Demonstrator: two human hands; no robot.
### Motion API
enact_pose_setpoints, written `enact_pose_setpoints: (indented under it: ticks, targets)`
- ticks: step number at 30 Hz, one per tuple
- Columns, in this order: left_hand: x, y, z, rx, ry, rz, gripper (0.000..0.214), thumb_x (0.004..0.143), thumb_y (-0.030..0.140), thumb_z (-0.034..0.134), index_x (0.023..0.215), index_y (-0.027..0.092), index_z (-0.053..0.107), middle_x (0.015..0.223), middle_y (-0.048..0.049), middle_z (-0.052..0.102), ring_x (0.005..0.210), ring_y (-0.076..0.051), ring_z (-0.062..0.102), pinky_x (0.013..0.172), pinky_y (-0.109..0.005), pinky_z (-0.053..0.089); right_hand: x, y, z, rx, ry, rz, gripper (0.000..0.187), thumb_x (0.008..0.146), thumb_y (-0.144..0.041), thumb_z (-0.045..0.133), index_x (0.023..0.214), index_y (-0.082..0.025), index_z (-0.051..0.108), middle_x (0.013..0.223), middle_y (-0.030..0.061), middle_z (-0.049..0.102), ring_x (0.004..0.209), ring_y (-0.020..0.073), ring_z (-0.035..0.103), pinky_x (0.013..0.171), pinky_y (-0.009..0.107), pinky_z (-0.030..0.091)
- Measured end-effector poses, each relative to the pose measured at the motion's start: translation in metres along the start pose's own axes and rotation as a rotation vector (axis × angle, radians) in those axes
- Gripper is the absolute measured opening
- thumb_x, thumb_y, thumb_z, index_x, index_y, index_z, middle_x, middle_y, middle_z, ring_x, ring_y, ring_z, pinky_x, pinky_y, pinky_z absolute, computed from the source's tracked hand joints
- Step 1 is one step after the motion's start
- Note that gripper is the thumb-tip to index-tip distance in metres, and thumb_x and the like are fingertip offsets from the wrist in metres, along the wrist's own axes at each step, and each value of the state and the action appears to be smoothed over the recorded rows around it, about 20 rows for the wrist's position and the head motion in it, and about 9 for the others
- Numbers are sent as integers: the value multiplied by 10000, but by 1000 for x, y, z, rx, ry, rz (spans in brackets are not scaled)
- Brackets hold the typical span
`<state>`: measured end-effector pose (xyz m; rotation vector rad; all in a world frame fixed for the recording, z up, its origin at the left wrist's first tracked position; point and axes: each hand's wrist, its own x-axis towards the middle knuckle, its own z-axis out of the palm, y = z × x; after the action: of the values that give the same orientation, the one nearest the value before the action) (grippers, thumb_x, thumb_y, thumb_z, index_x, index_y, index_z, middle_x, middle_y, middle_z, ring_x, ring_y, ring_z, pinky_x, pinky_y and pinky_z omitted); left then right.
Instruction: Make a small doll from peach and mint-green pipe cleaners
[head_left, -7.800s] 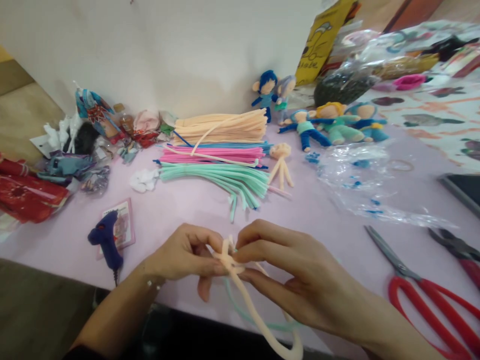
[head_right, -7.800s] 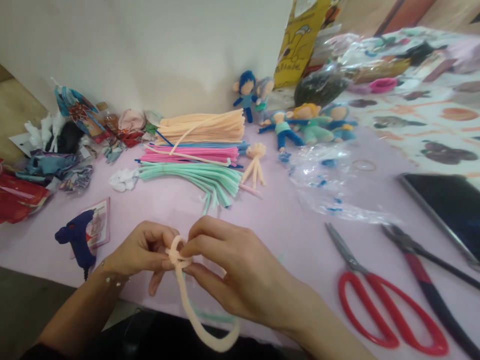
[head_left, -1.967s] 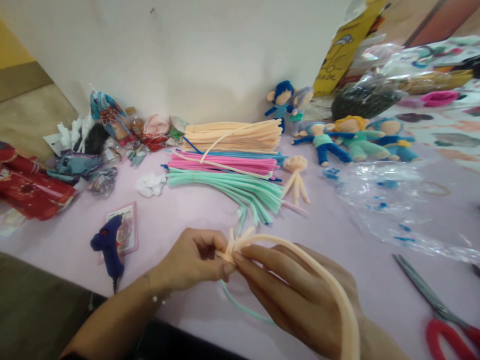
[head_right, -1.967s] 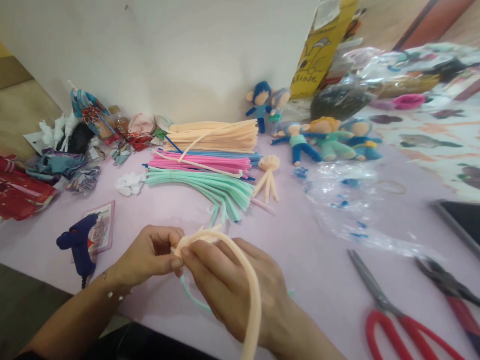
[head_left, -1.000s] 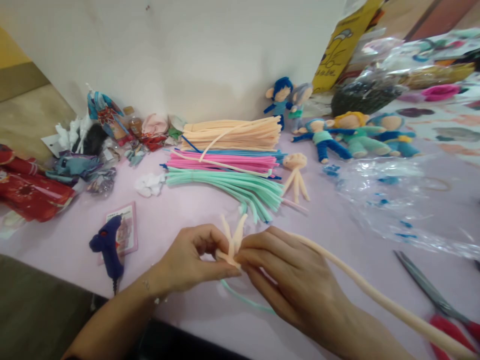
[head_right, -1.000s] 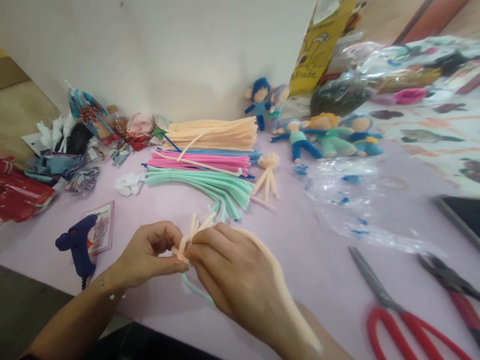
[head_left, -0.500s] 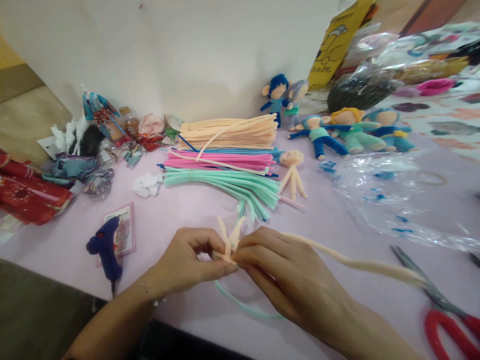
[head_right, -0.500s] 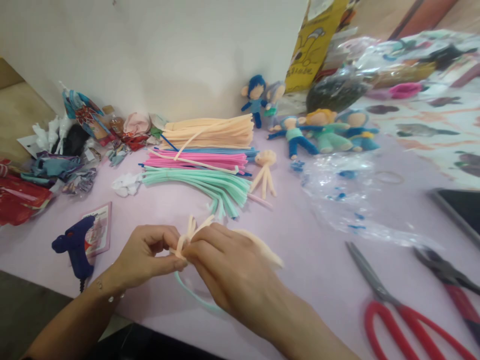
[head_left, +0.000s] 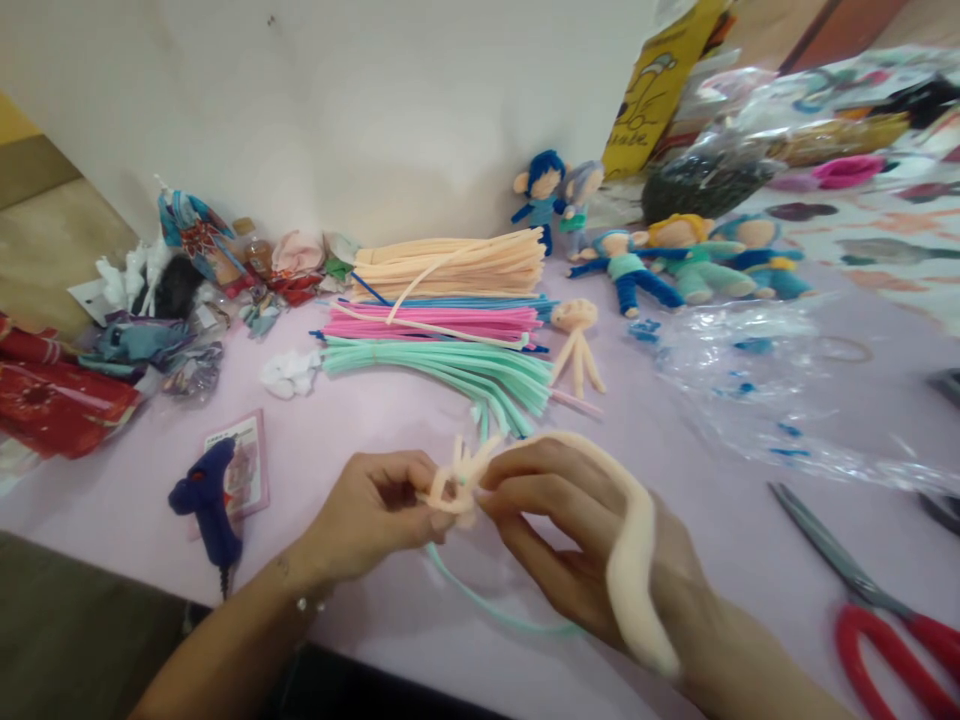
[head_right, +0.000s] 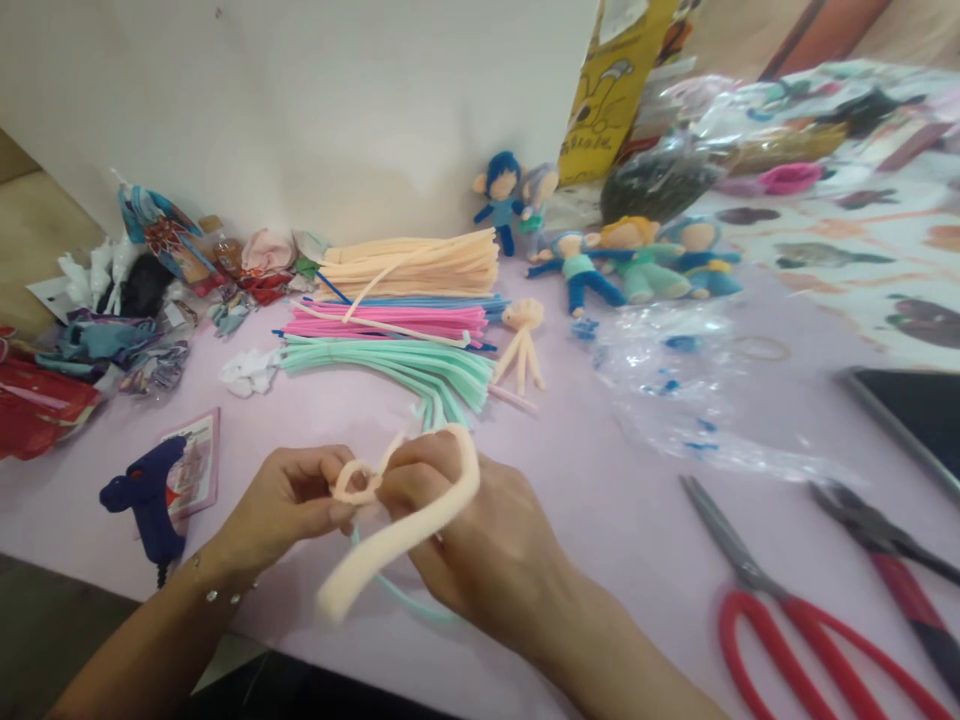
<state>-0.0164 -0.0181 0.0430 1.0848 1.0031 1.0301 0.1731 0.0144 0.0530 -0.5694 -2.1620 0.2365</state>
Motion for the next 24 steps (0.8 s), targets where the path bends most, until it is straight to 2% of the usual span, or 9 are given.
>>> enact_pose_setpoints:
  ticks: [4,8,12,15,21,24]
  targets:
    - [1,-4,-6,-23,20,-12,237,649,333,795,637,142,655,623,-3,578,588,-111,480,553,-241,374,0,-7,-1,-24,19,2,125,853,-102,502,840,-201,578,751,30,642,648,134,616,527,229,476]
    - [2,-5,-6,-38,16,-31,256,628,361,802,619,146,665,612,-1,576,583,-112,477,567,-246,375,-2,-7,5,-161,0,-45,150,912,-169,484,895,-198,630,748,31,644,611,134,609,502,237,456]
    - [3,-4,-2,-91,50,-37,236,596,335,813,568,152,666,606,-1,578,599,-119,484,572,-246,373,-3,-7,12,-248,-7,-58,252,949,-169,441,787,-195,632,680,18,636,563,129,587,490,244,432]
    - [4,-4,0,-143,92,-30,196,592,295,806,561,153,676,584,5,584,563,-103,471,550,-237,354,-4,-8,16,-204,29,-42,237,922,-137,481,742,-178,629,658,19,630,555,119,584,491,231,436]
    - [6,-2,-1,-179,101,-73,180,568,294,803,596,143,709,565,-3,604,500,-85,451,511,-230,344,-5,-9,17,101,54,89,141,875,-83,526,866,-174,633,767,36,689,671,120,663,564,204,525]
    - [6,-4,-3,-150,112,-75,193,559,308,805,608,146,713,555,-3,608,490,-90,452,512,-239,357,-6,-7,16,23,55,73,165,882,-76,512,887,-186,635,786,33,714,678,121,678,579,208,537]
